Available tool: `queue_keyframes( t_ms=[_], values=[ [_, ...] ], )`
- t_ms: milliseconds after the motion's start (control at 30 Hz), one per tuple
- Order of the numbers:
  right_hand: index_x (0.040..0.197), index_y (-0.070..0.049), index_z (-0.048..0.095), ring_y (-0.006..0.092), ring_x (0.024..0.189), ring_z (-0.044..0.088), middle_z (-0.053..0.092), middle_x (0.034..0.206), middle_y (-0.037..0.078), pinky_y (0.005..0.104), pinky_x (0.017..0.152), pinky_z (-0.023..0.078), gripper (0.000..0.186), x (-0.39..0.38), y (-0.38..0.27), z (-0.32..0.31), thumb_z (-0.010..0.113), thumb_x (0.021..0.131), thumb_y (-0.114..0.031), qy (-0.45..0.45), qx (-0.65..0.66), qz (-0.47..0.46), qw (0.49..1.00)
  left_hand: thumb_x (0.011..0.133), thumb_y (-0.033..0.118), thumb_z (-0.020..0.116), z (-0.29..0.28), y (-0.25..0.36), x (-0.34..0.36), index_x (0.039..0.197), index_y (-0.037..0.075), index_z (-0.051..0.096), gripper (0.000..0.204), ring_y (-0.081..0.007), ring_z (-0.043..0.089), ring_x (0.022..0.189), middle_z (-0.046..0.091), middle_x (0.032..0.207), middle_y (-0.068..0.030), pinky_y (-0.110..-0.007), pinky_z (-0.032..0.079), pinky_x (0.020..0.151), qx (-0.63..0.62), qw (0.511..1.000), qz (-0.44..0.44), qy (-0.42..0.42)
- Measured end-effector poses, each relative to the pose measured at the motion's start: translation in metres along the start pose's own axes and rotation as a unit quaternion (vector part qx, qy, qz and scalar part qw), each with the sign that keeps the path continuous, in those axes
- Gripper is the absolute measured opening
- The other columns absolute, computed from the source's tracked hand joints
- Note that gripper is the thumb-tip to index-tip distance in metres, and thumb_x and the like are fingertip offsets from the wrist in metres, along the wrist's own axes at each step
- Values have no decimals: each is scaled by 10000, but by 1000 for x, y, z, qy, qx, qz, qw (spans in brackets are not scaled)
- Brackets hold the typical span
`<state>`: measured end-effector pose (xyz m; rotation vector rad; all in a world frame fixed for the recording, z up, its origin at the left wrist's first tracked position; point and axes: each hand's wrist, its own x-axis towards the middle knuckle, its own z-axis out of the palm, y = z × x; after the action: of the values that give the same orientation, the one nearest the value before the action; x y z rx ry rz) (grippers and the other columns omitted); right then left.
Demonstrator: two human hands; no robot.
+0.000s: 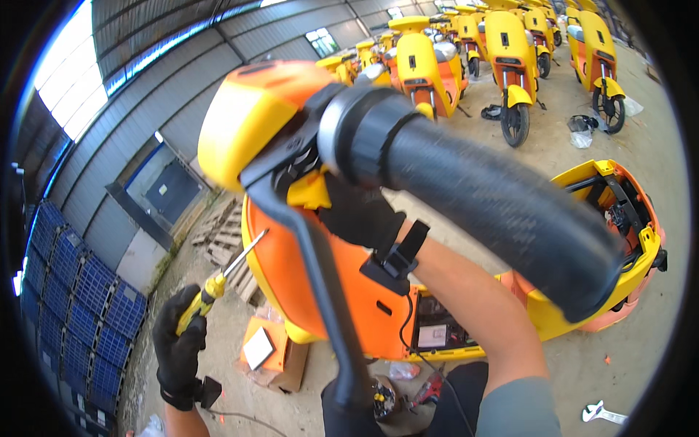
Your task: The person works on the front panel and handlebars of a yellow scooter using a power drill and a screwdriver. They remove and replace screws in the front housing and handle region while seated in front of the vehicle.
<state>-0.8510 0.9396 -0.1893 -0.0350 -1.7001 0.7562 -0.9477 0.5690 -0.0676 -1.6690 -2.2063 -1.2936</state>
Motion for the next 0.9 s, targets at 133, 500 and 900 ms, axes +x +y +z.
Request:
queue_keyframes(
  t_ms=[133,500,900],
  values=[
    [1394,3,468,449,1182,583,551,1314,270,477,996,495,563,-9,-33,-1,630,858,-45,58,-63,-31,996,989,157,617,21,-14,-4,1453,47,530,485,-42,486,642,598,918,-19,-195,408,550,-89,990,13,107],
    [1478,47,335,482,1176,580,566,1305,312,504,977,497,697,-10,-45,20,651,869,-70,149,-212,-12,966,906,322,779,117,-28,74,1284,-38,643,540,-257,612,914,637,1034,-180,-366,502,837,92,961,157,210],
    [1404,-17,423,459,1175,589,602,1257,261,477,978,506,663,-6,-41,7,630,775,28,103,-159,-50,981,728,494,871,124,-6,110,1097,0,670,648,-372,709,832,721,908,-198,-440,560,737,90,971,216,54]
  ],
)
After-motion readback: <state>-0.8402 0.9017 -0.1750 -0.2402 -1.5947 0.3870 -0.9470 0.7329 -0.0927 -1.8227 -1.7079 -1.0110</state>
